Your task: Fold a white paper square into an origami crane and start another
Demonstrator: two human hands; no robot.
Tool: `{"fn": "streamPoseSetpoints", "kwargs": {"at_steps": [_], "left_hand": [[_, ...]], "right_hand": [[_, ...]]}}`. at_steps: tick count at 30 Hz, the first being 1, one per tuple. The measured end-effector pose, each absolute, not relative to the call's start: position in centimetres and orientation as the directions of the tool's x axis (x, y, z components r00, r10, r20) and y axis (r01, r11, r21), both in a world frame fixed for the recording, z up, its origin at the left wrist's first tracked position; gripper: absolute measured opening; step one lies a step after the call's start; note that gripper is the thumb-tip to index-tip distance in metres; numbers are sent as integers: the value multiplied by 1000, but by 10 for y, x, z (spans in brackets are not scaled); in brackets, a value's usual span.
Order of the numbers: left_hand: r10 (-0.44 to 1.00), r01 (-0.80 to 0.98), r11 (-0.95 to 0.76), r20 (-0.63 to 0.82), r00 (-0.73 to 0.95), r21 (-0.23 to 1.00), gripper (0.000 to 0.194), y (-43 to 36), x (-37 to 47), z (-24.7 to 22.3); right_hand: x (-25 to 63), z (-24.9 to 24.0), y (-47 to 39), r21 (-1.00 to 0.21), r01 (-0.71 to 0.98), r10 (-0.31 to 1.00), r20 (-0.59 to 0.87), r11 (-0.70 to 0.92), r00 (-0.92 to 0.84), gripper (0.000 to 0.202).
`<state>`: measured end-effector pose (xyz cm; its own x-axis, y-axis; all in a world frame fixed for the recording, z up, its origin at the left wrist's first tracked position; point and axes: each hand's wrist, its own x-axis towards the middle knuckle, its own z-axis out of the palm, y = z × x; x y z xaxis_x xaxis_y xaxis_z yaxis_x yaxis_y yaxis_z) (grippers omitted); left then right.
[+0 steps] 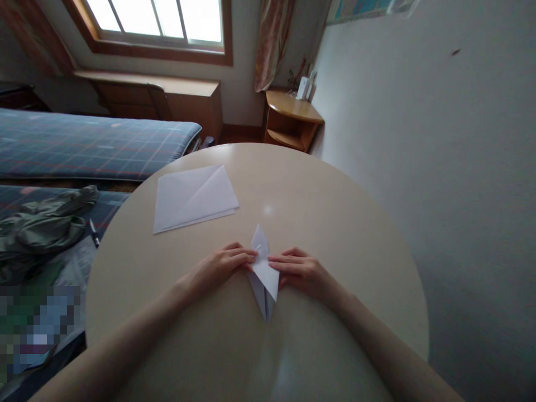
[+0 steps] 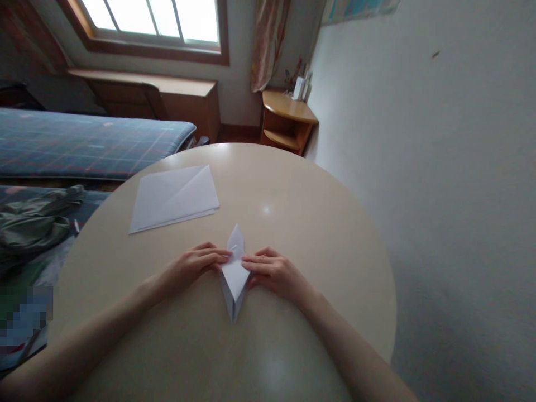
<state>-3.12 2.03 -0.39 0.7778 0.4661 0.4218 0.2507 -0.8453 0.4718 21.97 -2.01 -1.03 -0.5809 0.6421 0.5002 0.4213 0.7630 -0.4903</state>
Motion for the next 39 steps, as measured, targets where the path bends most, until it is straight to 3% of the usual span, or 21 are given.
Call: {"fn": "streamPoseSetpoints", "kwargs": {"at_steps": [5, 10, 13, 17, 19, 22, 25, 30, 35, 39], "left_hand": [[556, 299, -799, 451, 698, 522, 18, 14, -24, -7], [765, 451, -623, 375, 524, 639, 13, 2, -13, -6], [858, 427, -474, 295, 421, 770, 11, -2, -8, -7], [900, 336, -381, 263, 348, 861, 28, -4, -5, -6], [881, 378, -444, 317, 351, 813, 23, -4, -5, -6], [780, 450, -624, 476, 406, 639, 11, -5, -4, -8], [651, 481, -756, 587, 481, 444, 18, -6, -5, -10], [539, 496, -835, 530, 654, 238, 23, -20, -4, -9], [574, 605, -792, 434, 694, 81, 36, -41, 1, -11], [628, 667, -744, 377, 681, 34, 42, -50, 3, -17]], "right_hand": [[214, -11, -20, -587, 450, 738, 488, 673, -467, 17], [202, -9, -24, -727, 574, 926, 276, 376, -257, 10], [197, -10, -27, -762, 596, 968, 196, 252, -159, 5], [193, -13, -29, -794, 548, 964, 232, 264, -128, 30], [192, -15, -29, -743, 581, 938, 326, 333, -121, 36], [192, -15, -30, -563, 688, 866, 459, 458, -201, 25], [194, -12, -32, -406, 731, 815, 452, 549, -361, 29], [198, -5, -41, -301, 744, 798, 320, 596, -510, 36], [197, -6, -49, -127, 790, 794, 216, 599, -568, 44], [194, -10, -53, -59, 816, 809, 191, 575, -556, 47]]}}
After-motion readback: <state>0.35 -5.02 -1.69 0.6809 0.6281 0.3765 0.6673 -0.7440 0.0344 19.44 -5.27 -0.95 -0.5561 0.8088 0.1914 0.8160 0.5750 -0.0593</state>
